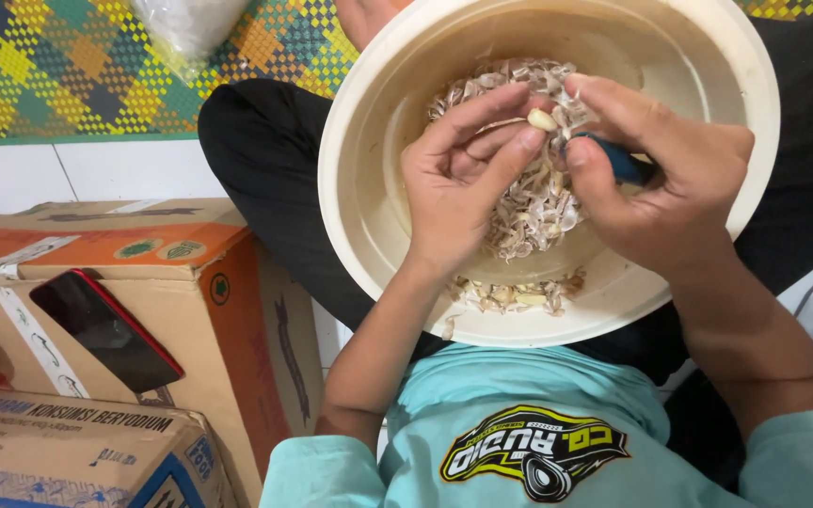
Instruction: A person sits on the floor peeling garlic cloves by hand and with a small tool, collecting the peeled cloves in a bowl.
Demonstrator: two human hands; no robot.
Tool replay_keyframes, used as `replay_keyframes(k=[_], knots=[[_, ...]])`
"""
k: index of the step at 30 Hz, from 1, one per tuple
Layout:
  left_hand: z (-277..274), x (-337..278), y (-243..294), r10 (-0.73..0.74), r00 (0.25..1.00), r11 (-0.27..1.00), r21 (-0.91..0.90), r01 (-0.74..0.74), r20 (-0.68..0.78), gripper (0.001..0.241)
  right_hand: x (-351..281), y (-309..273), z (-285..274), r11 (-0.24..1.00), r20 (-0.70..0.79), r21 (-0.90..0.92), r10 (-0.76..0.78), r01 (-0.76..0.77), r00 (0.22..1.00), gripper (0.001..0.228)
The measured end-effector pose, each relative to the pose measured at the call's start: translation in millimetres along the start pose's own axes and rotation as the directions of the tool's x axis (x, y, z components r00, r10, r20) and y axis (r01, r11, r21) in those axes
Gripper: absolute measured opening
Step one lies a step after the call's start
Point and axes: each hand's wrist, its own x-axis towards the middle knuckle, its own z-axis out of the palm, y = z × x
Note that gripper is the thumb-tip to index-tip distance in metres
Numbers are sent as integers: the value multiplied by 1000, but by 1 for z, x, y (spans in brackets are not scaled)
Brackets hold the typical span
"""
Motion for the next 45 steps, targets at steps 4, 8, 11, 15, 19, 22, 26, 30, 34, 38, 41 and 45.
replay_keyframes(k=[4,8,11,15,19,22,26,30,34,38,41,45], knots=[[5,-3,4,79,997,987,141,-81,23,40,2,0,1,999,-4,0,-54,54,999,18],[6,-4,2,188,982,955,232,-184,4,44,2,0,2,997,3,7,-78,78,997,15],[8,-6,2,226,974,938,270,-216,-4,45,3,0,3,996,12,29,-82,81,997,14],[11,-7,0,261,965,927,285,-243,-28,44,3,-2,3,998,8,45,-41,41,999,14],[14,-8,-3,271,962,925,289,-247,-44,42,4,-7,2,996,14,85,1,-3,1000,13],[13,-9,-6,293,956,922,273,-276,-23,43,9,-17,0,955,57,211,199,-207,978,14],[15,-9,-6,301,953,919,274,-284,-23,43,12,-22,-1,788,139,444,410,-427,902,15],[11,-7,-7,367,930,869,353,-348,14,45,8,-17,-3,894,111,328,282,-303,953,33],[14,-7,-5,457,889,770,484,-416,36,41,0,-9,-1,958,63,196,202,-211,977,29],[8,-5,-5,591,783,542,624,-563,193,46,4,-9,2,977,35,195,83,-88,996,17],[5,-3,-5,634,725,424,663,-617,269,44,5,-10,2,978,37,198,58,-64,998,14],[3,-2,-5,669,662,309,684,-661,338,46,4,-10,1,987,45,149,52,-58,998,12]])
